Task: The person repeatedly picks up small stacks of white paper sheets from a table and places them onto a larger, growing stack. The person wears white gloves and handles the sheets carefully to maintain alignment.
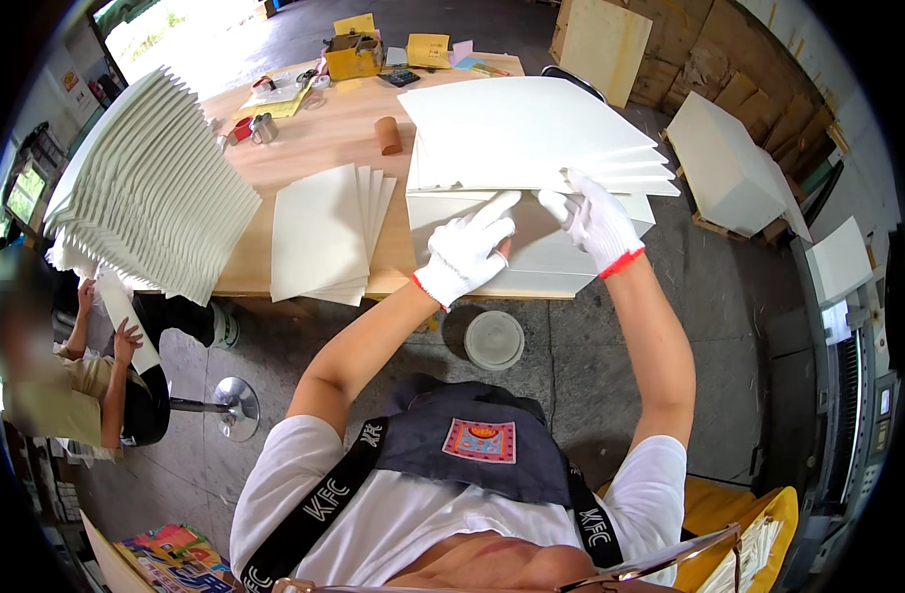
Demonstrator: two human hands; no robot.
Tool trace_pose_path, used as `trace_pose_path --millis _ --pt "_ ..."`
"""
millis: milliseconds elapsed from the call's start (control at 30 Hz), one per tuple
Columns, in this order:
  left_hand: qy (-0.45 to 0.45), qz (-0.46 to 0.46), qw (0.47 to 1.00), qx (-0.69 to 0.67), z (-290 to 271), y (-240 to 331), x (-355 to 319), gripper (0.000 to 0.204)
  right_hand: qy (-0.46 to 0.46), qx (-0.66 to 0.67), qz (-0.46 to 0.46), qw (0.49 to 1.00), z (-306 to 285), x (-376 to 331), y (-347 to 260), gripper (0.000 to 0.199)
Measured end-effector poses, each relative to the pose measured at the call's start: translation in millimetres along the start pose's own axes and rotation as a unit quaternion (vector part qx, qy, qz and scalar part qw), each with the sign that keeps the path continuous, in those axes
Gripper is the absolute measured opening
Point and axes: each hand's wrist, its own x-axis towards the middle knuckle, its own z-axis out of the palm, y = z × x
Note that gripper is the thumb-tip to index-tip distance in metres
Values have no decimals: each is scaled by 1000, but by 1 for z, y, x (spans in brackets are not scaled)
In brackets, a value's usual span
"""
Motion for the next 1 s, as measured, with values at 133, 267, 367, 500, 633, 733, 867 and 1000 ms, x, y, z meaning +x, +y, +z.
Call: trace_pose_path --millis 133,267,367,500,633,733,867,1000 --pt "-32 -70 994 -73 -4 -12 -9 22 27 -5 4 1000 -8 -31 -1 43" --pt "-2 -278 782 -558 9 -41 -65 53 56 -10 28 998 -30 -93 -1 45" --pt "27 -374 463 -803 -44 -16 -45 76 70 -34 50 996 -55 -141 1 38" --pt "8 -482 523 -703 -76 -1 -27 62 74 -56 58 994 -73 -178 1 35" --pt "-120 -457 577 -666 -100 -2 -28 48 73 -57 44 995 -68 -178 4 36" --pt "-59 -420 677 -602 -90 -13 -53 48 43 -68 21 996 -52 -173 0 38" --pt "4 -361 846 -392 -90 -54 -127 39 -8 -128 3 992 -22 -137 7 35" --pt "233 -414 665 -576 -101 -114 -199 29 -97 -128 26 987 47 -80 41 33"
